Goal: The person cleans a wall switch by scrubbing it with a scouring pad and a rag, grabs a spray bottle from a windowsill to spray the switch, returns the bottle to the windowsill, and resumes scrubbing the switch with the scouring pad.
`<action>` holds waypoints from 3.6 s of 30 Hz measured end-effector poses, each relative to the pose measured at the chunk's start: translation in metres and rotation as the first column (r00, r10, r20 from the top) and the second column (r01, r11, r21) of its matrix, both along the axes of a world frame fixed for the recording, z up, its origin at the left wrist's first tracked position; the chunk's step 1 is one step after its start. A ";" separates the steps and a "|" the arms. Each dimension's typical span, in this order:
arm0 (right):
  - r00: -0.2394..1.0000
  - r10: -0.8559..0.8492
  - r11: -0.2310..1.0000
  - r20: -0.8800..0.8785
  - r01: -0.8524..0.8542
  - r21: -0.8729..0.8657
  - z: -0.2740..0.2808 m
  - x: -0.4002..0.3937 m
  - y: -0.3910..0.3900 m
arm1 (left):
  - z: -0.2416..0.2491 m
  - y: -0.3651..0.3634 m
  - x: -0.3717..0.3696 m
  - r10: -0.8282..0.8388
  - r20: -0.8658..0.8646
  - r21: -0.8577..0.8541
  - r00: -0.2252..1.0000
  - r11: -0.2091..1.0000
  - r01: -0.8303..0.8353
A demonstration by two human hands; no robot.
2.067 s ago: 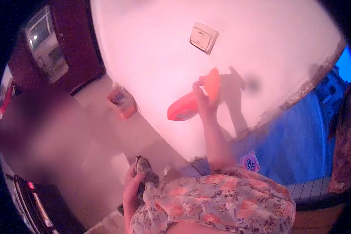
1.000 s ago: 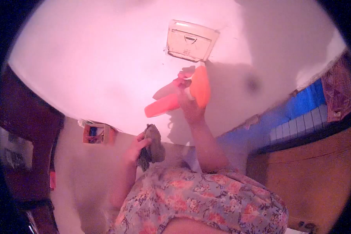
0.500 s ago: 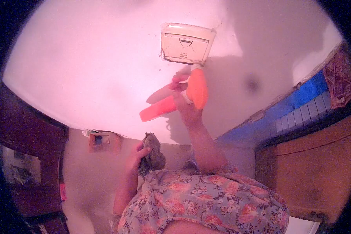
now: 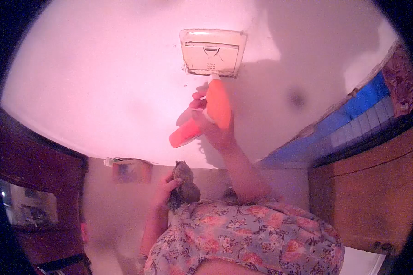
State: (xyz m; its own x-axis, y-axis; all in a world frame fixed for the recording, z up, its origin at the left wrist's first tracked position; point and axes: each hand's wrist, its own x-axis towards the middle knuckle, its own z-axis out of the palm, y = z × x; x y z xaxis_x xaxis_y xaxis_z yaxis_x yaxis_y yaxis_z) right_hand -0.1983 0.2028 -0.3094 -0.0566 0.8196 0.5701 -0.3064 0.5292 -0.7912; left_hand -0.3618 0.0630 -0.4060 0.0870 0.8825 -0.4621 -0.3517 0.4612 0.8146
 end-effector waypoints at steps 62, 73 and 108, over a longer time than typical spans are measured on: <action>0.928 -0.373 0.927 0.009 0.373 -0.045 0.001 0.030 -0.012 | 0.029 0.001 0.006 -0.156 -0.104 -0.012 0.982 0.988 0.156; 0.945 -0.259 0.964 0.199 0.265 -0.002 -0.013 0.011 -0.001 | 0.020 0.002 0.003 -0.149 -0.021 -0.044 0.989 0.988 0.148; 0.909 -0.225 0.972 0.350 0.234 0.017 0.008 0.005 -0.008 | 0.010 -0.014 0.007 -0.099 0.044 0.032 0.994 0.995 0.097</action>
State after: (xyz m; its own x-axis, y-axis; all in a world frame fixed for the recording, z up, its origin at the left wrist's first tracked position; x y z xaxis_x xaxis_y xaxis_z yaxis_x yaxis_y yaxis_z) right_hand -0.1933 0.1946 -0.3010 -0.0553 0.8472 0.5283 0.1174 0.5310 -0.8392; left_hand -0.3552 0.0486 -0.3957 0.1938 0.8820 -0.4295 -0.3426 0.4711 0.8128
